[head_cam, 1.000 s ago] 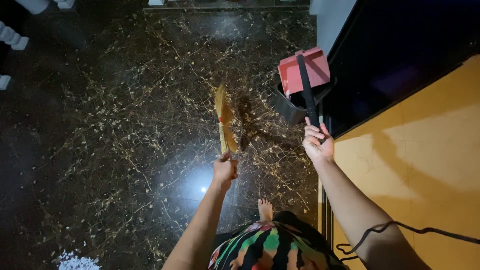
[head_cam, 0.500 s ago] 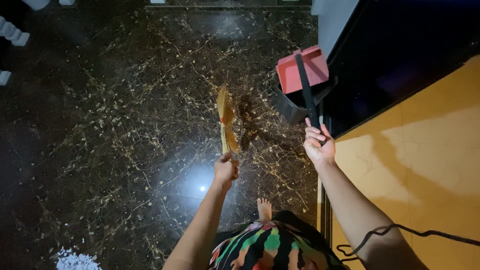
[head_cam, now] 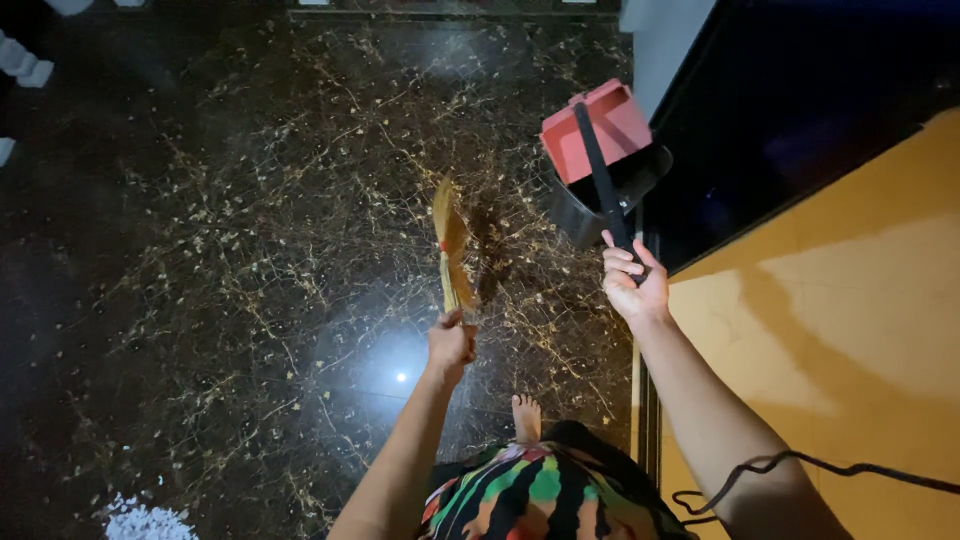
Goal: Sweeping paper scraps from the floor into a dustpan using a small broom.
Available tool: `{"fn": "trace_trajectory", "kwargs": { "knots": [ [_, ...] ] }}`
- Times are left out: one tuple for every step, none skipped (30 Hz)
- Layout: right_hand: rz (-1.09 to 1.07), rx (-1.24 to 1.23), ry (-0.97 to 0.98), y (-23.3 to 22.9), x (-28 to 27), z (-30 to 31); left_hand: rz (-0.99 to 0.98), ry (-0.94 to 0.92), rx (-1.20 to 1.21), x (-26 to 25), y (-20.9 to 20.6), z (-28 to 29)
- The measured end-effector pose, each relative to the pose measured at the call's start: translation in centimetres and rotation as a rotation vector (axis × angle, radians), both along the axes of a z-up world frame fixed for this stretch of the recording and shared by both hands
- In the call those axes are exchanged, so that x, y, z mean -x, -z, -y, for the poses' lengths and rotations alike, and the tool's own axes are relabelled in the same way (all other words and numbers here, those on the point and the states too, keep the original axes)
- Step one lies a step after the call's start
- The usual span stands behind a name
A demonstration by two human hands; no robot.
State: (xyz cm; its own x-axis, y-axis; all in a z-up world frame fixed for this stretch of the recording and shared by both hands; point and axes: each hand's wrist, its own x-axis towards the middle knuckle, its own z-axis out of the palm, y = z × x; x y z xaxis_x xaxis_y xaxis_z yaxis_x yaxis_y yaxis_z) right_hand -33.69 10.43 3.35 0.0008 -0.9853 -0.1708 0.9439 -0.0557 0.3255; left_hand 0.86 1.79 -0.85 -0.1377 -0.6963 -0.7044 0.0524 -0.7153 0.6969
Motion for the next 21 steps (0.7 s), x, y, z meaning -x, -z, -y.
{"fn": "trace_trajectory", "kwargs": {
  "knots": [
    [0.000, 0.002, -0.003, -0.3, -0.4, 0.3, 0.000, -0.003, 0.002, -0.4, 0.2, 0.1],
    [-0.006, -0.005, 0.013, -0.5, -0.5, 0.3, -0.008, -0.002, 0.009, -0.6, 0.5, 0.0],
    [-0.013, -0.012, 0.029, -0.7, -0.5, 0.3, -0.016, -0.001, 0.015, -0.6, 0.9, -0.2],
    [-0.015, -0.012, 0.028, -0.5, -0.3, 0.3, -0.018, -0.002, 0.015, -0.6, 1.0, -0.3],
    [-0.011, 0.008, 0.016, -0.3, -0.1, 0.2, -0.030, -0.007, 0.012, -0.6, 1.0, -0.4],
    [-0.006, 0.030, 0.002, -0.1, -0.2, 0.4, -0.041, -0.015, 0.012, -0.9, 1.0, -0.4],
    [-0.006, 0.031, -0.001, -0.2, -0.4, 0.6, -0.041, -0.019, 0.013, -1.3, 0.8, -0.4],
    [-0.012, 0.027, -0.002, -0.1, -0.3, 0.5, -0.048, -0.017, 0.006, -1.3, 0.9, -0.6],
    [-0.018, 0.022, -0.002, -0.1, -0.3, 0.4, -0.055, -0.016, -0.001, -1.4, 0.9, -0.8],
    [-0.020, 0.022, -0.004, -0.3, -0.4, 0.5, -0.056, -0.018, 0.000, -1.5, 1.0, -0.7],
    [-0.068, -0.005, -0.008, -0.5, -0.5, 0.6, -0.050, -0.006, 0.023, -1.7, 1.1, -0.6],
    [-0.114, -0.035, -0.013, -0.6, -1.0, 0.5, -0.043, 0.005, 0.042, -2.2, 1.3, -0.8],
    [-0.114, -0.038, -0.016, -1.2, -1.9, 0.4, -0.043, 0.001, 0.039, -2.6, 1.2, -1.1],
    [-0.282, -0.131, -0.047, -1.8, -2.5, 0.6, -0.031, 0.004, 0.047, -2.7, 1.2, -1.1],
    [-0.451, -0.224, -0.077, -2.4, -3.3, 0.8, -0.019, 0.006, 0.056, -2.9, 1.0, -1.2],
    [-0.453, -0.221, -0.083, -1.7, -3.9, 0.9, -0.020, 0.000, 0.057, -3.3, 1.1, -1.4],
    [-0.578, -0.264, -0.177, -1.0, -4.6, 1.1, -0.027, -0.010, 0.050, -3.9, 1.2, -1.5],
    [-0.703, -0.307, -0.275, -0.3, -5.2, 1.4, -0.035, -0.024, 0.041, -4.4, 1.3, -1.6],
    [-0.707, -0.304, -0.285, -0.8, -6.3, 1.8, -0.037, -0.034, 0.041, -5.0, 1.1, -1.6],
    [-0.865, -0.381, -0.354, -1.3, -7.6, 1.9, -0.085, -0.048, 0.049, -5.7, 1.1, -1.8],
    [-1.025, -0.457, -0.422, -1.8, -8.9, 2.0, -0.133, -0.062, 0.058, -6.4, 1.0, -2.0]
  ]
}}
